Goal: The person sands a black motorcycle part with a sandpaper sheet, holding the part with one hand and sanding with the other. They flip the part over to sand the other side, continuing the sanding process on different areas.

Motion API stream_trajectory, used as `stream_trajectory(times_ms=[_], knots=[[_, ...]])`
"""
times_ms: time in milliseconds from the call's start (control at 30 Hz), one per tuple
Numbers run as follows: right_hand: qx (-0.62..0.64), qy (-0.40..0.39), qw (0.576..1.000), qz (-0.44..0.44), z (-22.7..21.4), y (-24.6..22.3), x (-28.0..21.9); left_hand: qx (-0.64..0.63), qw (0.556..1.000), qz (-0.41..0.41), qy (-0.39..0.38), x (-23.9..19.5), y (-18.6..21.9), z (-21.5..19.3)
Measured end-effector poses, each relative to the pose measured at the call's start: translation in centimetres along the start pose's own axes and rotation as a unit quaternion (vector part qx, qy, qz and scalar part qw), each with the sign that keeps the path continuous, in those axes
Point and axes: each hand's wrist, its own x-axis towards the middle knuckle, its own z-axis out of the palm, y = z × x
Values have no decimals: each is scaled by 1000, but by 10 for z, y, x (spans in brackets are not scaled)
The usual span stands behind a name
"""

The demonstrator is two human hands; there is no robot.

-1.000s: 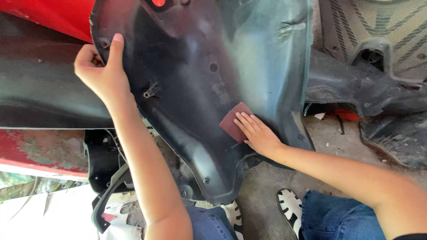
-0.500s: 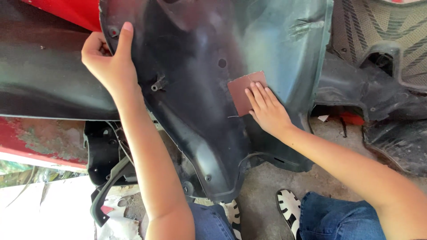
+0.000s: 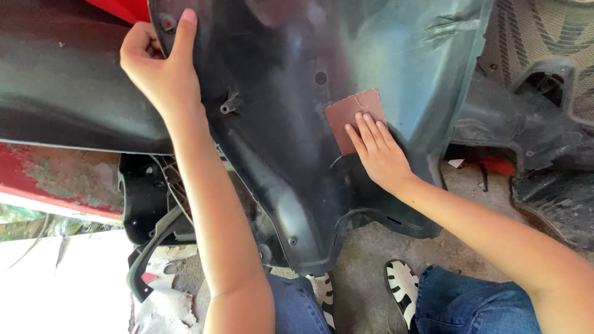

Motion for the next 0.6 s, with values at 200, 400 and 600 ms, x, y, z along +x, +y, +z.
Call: stream_trajectory(times_ms=[200, 400, 600], knots=[[224, 2, 972, 67, 2, 5, 39, -25, 1000, -16, -9, 0, 1, 0], [310, 30, 950, 35, 17, -36, 41, -15, 1000, -3, -6, -2, 4, 1], [355, 71, 932, 22, -21, -32, 51, -21, 1000, -10, -8, 0, -1, 1]])
